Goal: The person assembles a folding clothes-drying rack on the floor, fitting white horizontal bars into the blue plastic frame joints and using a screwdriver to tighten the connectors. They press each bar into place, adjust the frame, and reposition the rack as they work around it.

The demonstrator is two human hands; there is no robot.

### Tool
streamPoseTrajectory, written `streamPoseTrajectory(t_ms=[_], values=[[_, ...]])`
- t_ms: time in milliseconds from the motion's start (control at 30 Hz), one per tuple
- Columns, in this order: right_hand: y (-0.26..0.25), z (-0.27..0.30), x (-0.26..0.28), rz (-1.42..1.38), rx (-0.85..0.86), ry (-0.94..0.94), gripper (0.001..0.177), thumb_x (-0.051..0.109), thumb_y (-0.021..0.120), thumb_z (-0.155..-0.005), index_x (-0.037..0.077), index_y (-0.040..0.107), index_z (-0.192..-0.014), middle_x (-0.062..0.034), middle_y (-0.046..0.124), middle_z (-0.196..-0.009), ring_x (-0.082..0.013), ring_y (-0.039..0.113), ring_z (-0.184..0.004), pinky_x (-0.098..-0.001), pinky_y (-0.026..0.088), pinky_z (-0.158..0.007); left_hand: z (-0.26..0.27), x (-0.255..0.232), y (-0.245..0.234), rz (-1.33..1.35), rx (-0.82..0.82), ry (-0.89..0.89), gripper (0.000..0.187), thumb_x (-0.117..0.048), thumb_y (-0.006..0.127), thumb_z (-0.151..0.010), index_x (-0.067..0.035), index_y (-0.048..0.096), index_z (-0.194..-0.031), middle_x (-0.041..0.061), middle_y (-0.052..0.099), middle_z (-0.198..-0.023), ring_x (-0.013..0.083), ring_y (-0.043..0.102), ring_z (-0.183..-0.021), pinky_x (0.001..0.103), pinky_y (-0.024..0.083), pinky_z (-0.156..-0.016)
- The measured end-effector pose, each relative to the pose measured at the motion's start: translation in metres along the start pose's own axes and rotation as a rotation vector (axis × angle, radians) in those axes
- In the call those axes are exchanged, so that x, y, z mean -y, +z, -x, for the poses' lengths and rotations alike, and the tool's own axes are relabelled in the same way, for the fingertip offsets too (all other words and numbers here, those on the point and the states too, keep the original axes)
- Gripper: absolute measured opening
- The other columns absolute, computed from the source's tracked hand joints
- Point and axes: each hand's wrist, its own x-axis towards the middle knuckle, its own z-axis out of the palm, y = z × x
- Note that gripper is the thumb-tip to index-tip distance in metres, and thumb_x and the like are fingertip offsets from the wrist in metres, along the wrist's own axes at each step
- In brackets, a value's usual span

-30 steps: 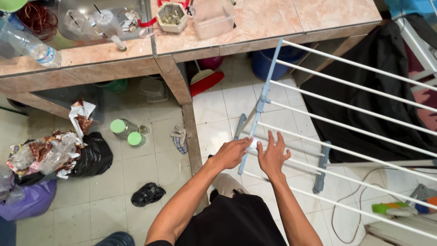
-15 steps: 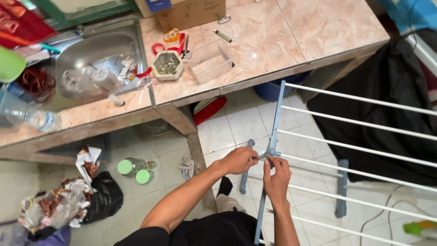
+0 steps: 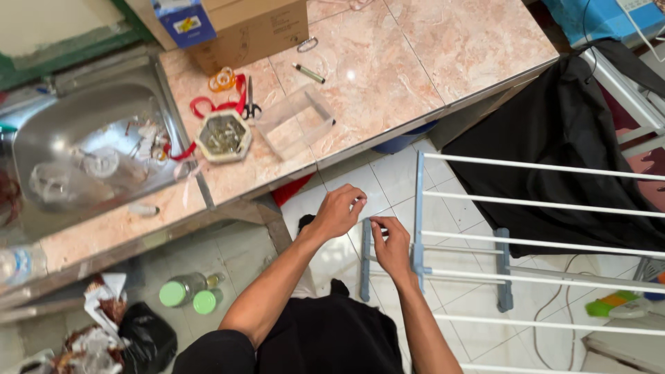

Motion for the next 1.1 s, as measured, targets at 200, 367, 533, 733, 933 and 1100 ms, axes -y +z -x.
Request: streamPoseTrajectory(t_ms=[200, 367, 533, 733, 933, 1100], values=[[0.083, -0.115, -0.052, 0.017, -0.038, 0.044, 0.015, 0.012, 0.071, -0.091, 0.003, 0.075, -0.102, -0.0129, 0.075, -0.095, -0.0235, 0.073, -0.082, -0.0345, 0.058, -0.068, -0.086, 0.061, -0.061, -0.037, -0.042, 0.105, 0.012, -0.009, 0.066, -0.091, -0.003, 0.073, -0.098, 0.017, 0.070, -0.094, 0.0366, 0.068, -0.083, 0.044, 0.055, -0.075], [0.149, -0.202, -0.097, 0.078, -0.023, 0.153, 0.016, 0.012, 0.073, -0.089, 0.003, 0.076, -0.102, -0.0154, 0.075, -0.088, -0.0277, 0.074, -0.080, -0.0385, 0.059, -0.076, -0.150, 0.101, -0.102, -0.098, 0.005, 0.127, 0.009, -0.008, 0.066, -0.091, -0.002, 0.071, -0.096, 0.017, 0.069, -0.093, 0.0378, 0.067, -0.086, 0.046, 0.053, -0.076], [0.188, -0.254, -0.111, 0.191, -0.039, 0.154, 0.026, 0.003, 0.061, -0.092, 0.006, 0.072, -0.116, -0.0193, 0.070, -0.098, -0.0359, 0.070, -0.092, -0.0420, 0.056, -0.085, -0.203, 0.137, -0.126, -0.130, 0.038, 0.191, 0.008, -0.006, 0.066, -0.091, -0.003, 0.071, -0.096, 0.018, 0.069, -0.094, 0.0392, 0.067, -0.090, 0.047, 0.054, -0.079], [0.194, -0.283, -0.087, 0.282, 0.139, 0.211, 0.056, -0.007, 0.059, -0.079, 0.015, 0.068, -0.129, -0.0176, 0.058, -0.121, -0.0374, 0.062, -0.108, -0.0439, 0.052, -0.092, -0.243, 0.156, -0.132, -0.124, 0.111, 0.220, 0.008, -0.006, 0.066, -0.090, -0.003, 0.072, -0.095, 0.020, 0.068, -0.096, 0.0409, 0.066, -0.093, 0.049, 0.053, -0.083], [0.200, -0.293, -0.078, 0.380, 0.185, 0.290, 0.040, 0.005, 0.066, -0.086, 0.020, 0.071, -0.123, -0.0113, 0.060, -0.114, -0.0325, 0.064, -0.106, -0.0423, 0.053, -0.090, -0.268, 0.172, -0.131, -0.085, 0.190, 0.194, 0.008, -0.007, 0.067, -0.091, -0.003, 0.072, -0.096, 0.019, 0.068, -0.097, 0.0399, 0.067, -0.093, 0.047, 0.053, -0.083], [0.197, -0.288, -0.085, 0.255, 0.000, 0.245, 0.024, 0.009, 0.061, -0.097, 0.008, 0.068, -0.119, -0.0145, 0.060, -0.111, -0.0358, 0.064, -0.099, -0.0441, 0.053, -0.085, -0.276, 0.181, -0.122, -0.075, 0.231, 0.158, 0.011, -0.007, 0.067, -0.090, -0.002, 0.072, -0.098, 0.019, 0.068, -0.100, 0.0390, 0.067, -0.093, 0.045, 0.055, -0.083]])
